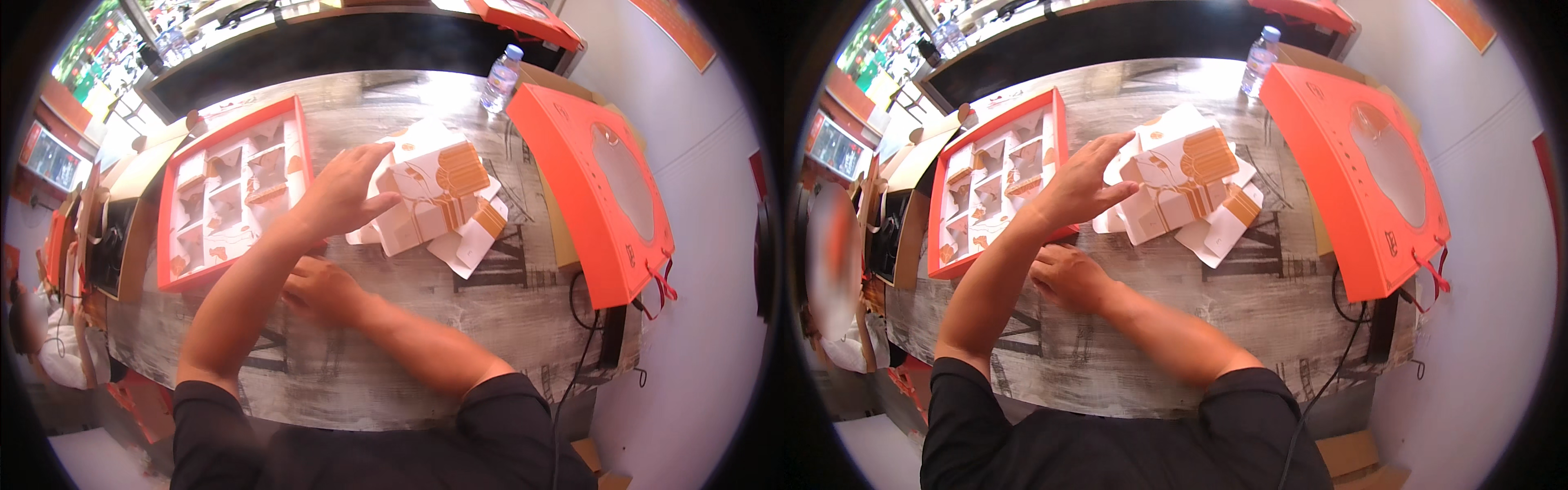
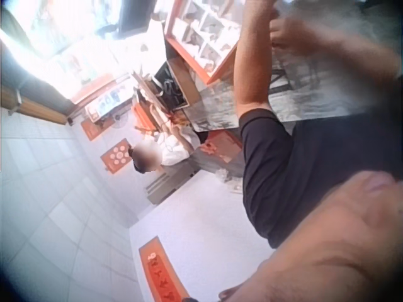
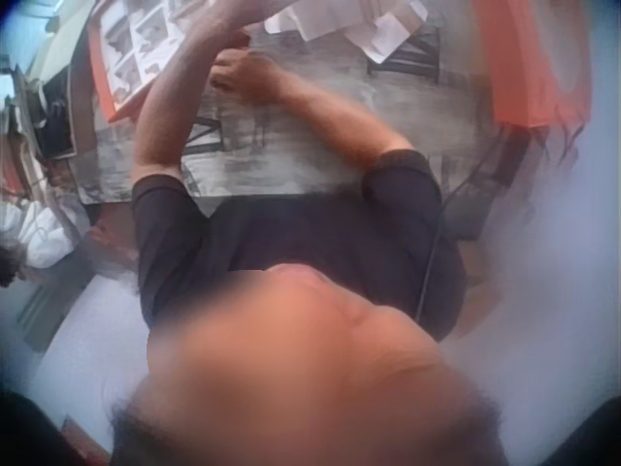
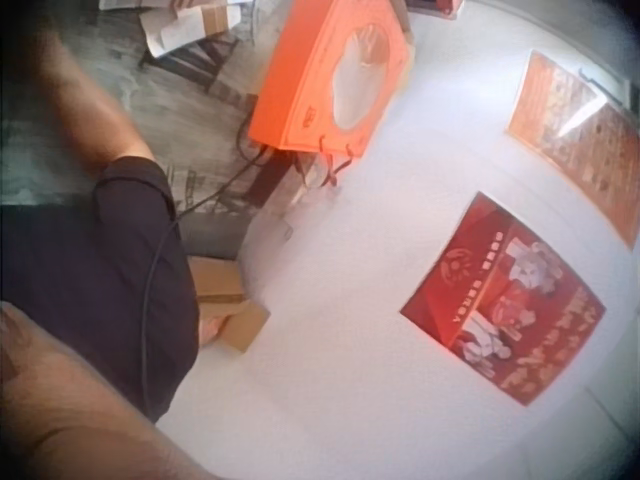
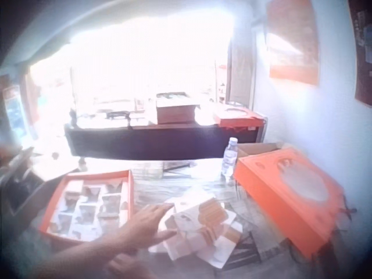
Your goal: The person assembles small white cardboard boxes by hand and places them into a larger red display box. The person folds each small box and positions it into one of the nine pre-cut slots in the red box until it is filled.
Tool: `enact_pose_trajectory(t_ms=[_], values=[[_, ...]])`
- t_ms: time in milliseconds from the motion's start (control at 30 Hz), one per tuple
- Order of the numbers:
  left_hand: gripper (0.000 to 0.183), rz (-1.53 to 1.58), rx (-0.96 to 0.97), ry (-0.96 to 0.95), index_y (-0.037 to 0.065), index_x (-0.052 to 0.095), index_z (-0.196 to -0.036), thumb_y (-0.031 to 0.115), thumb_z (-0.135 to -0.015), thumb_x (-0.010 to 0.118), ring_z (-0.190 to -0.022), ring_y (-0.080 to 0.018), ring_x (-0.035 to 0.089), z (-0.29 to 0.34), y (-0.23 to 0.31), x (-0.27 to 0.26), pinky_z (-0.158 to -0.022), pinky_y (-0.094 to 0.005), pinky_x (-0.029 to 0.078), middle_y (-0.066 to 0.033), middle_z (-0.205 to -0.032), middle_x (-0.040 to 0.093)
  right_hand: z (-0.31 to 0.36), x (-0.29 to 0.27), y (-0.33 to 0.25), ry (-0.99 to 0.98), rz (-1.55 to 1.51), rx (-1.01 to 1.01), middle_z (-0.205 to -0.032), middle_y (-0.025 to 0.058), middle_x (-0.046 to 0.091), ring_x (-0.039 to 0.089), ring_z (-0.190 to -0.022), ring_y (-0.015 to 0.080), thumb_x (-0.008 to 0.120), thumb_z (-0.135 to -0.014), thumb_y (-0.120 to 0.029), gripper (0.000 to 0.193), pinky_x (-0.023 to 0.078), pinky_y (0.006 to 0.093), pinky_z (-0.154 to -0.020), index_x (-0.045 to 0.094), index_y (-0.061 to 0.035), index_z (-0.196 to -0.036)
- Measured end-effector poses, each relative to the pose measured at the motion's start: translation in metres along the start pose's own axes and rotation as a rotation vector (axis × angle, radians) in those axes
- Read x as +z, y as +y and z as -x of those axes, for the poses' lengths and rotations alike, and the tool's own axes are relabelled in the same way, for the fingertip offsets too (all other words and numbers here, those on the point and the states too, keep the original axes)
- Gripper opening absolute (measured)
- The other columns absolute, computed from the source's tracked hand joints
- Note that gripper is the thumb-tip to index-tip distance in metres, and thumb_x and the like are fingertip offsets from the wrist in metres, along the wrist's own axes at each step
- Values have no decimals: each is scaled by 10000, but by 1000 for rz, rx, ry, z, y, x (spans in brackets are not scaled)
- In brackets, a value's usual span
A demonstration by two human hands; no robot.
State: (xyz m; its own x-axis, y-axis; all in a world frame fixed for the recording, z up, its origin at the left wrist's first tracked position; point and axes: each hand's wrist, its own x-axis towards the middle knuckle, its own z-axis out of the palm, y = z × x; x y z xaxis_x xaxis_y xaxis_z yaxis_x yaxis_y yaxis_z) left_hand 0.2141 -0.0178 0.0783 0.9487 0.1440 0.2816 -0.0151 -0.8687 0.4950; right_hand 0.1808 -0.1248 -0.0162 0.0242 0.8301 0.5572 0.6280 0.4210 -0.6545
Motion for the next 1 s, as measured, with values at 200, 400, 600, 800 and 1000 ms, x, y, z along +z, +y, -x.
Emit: enact_pose_trajectory(t_ms=[200, 400, 600, 800, 1000], values=[[778, -19, -5, -12, -12, 465, -1462, 310, -843, 810, -1297, -410, 539, -22, 7, 34, -1087, -454, 451, -255, -1427, 534, 4, 1, 3, -42, 61, -9, -1246, 185, 656, 614, -1182, 366, 646, -907, -130, 269, 477, 472, -1031, 671, -44, -1160], [1036, -284, -1, 0, 44, 423, -1519, 466, -702, 900, -1413, -431, 429, -19, 37, 48, -1151, -505, 373, -298, -1527, 427, 7, 17, 15, 184, -201, 13, -1260, 181, 641, 597, -1195, 337, 670, -924, -170, 337, 454, 455, -1041, 633, -61, -1240], [1210, -378, -56, -88, 80, 328, -1587, 452, -611, 939, -1445, -467, 381, -7, 44, 64, -1193, -506, 336, -331, -1555, 364, 4, 6, 10, -50, -372, 246, -1140, 100, 582, 572, -1053, 273, 675, -941, -183, 216, 462, 412, -940, 611, -102, -1130], [1070, -298, -81, -65, 66, 371, -1565, 359, -673, 884, -1386, -463, 438, -3, 47, 68, -1158, -507, 373, -320, -1507, 416, 7, 18, 16, 29, -318, 143, -1023, 96, 601, 585, -949, 279, 689, -927, -209, 184, 471, 411, -855, 586, -107, -1040], [975, -125, -57, 117, -21, 420, -1504, 352, -705, 836, -1227, -449, 546, -14, 41, 67, -1054, -486, 459, -305, -1387, 514, 12, 9, 18, 9, -323, 150, -1185, 90, 537, 554, -1072, 260, 631, -974, -184, 159, 452, 397, -929, 595, -103, -1106]])
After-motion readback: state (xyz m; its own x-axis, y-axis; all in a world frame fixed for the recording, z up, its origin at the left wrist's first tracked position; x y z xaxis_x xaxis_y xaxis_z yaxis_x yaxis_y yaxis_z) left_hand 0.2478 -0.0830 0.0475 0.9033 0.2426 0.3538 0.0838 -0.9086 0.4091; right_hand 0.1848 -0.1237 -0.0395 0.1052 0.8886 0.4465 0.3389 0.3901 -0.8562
